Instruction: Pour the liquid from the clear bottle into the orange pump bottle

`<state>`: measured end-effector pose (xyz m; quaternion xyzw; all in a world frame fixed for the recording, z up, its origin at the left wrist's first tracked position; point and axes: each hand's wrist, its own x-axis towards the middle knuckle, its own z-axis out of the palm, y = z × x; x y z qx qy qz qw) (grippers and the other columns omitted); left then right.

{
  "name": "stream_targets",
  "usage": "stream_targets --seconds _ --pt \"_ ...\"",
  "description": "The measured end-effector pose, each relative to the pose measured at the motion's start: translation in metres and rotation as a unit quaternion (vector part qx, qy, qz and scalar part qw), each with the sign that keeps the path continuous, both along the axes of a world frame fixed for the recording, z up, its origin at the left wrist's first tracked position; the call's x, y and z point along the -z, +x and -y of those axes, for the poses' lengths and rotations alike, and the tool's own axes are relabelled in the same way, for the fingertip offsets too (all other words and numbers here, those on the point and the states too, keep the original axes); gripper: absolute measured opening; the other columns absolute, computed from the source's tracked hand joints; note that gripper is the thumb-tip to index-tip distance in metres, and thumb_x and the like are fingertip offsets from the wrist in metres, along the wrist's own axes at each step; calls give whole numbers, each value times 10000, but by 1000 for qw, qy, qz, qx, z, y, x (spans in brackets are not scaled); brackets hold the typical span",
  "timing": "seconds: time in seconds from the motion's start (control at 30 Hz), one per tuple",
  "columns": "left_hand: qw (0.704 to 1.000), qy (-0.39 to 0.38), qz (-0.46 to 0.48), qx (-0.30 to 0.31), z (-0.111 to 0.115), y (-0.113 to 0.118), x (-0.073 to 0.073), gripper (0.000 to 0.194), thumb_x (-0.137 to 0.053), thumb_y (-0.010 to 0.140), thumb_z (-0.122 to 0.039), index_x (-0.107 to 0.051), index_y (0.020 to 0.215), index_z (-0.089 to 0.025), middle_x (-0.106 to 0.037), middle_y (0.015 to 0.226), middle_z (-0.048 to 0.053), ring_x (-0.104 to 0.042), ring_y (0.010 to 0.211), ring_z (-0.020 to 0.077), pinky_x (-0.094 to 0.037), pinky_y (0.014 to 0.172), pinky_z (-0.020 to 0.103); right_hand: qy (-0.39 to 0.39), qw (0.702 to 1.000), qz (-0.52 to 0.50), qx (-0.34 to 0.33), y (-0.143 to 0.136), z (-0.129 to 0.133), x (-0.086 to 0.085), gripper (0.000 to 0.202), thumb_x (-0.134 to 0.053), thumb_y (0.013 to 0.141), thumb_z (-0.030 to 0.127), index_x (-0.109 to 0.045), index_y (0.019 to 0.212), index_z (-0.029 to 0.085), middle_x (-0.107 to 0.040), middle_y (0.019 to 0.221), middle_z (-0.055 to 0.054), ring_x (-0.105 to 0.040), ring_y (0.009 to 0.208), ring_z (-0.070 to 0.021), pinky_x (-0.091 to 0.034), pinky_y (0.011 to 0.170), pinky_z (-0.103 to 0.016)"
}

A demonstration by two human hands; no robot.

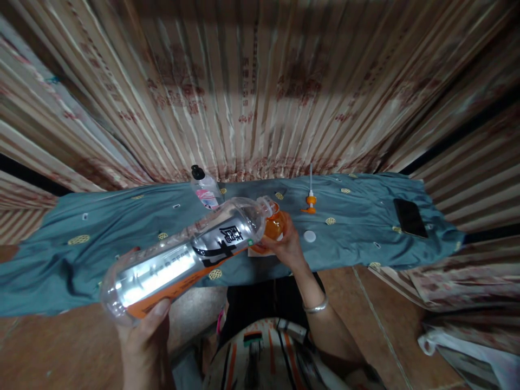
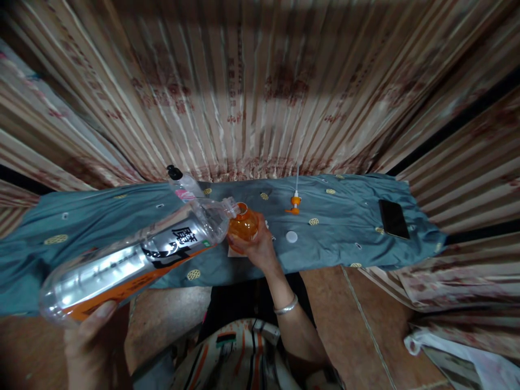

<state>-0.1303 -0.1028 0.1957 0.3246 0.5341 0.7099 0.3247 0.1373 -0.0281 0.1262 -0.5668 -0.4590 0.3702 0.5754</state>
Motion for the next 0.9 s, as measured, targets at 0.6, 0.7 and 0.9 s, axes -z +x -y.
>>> stream_targets --seconds 0.6,0.7,0.9 --pt "997 -37 49 53 9 5 12 673 -1026 522 -546 -797 1098 -285 -821 1247 97 -735 1337 435 -635 1145 601 12 1000 9 -8 -4 -1 -1 718 -1003 677 459 -681 1293 277 -868 1157 -48 -845 1081 -313 -696 966 -449" --pt "997 -38 52 51 12 4 16 647 -1007 551 -578 -804 1105 -313 -827 1241 67 -730 1354 424 -636 1148 590 12 1000 1 -8 -7 0 -4 696 -1000 670 446 -689 1272 285 -874 1131 -29 -851 1040 -294 -700 916 -414" --pt "996 -47 54 49 15 1 19 639 -999 558 -564 -803 1103 -293 -829 1268 79 -742 1334 421 -656 1108 562 16 1000 1 -6 -7 1 -8 695 -990 665 426 -689 1276 284 -880 1127 -27 -857 1029 -286 -707 888 -398"
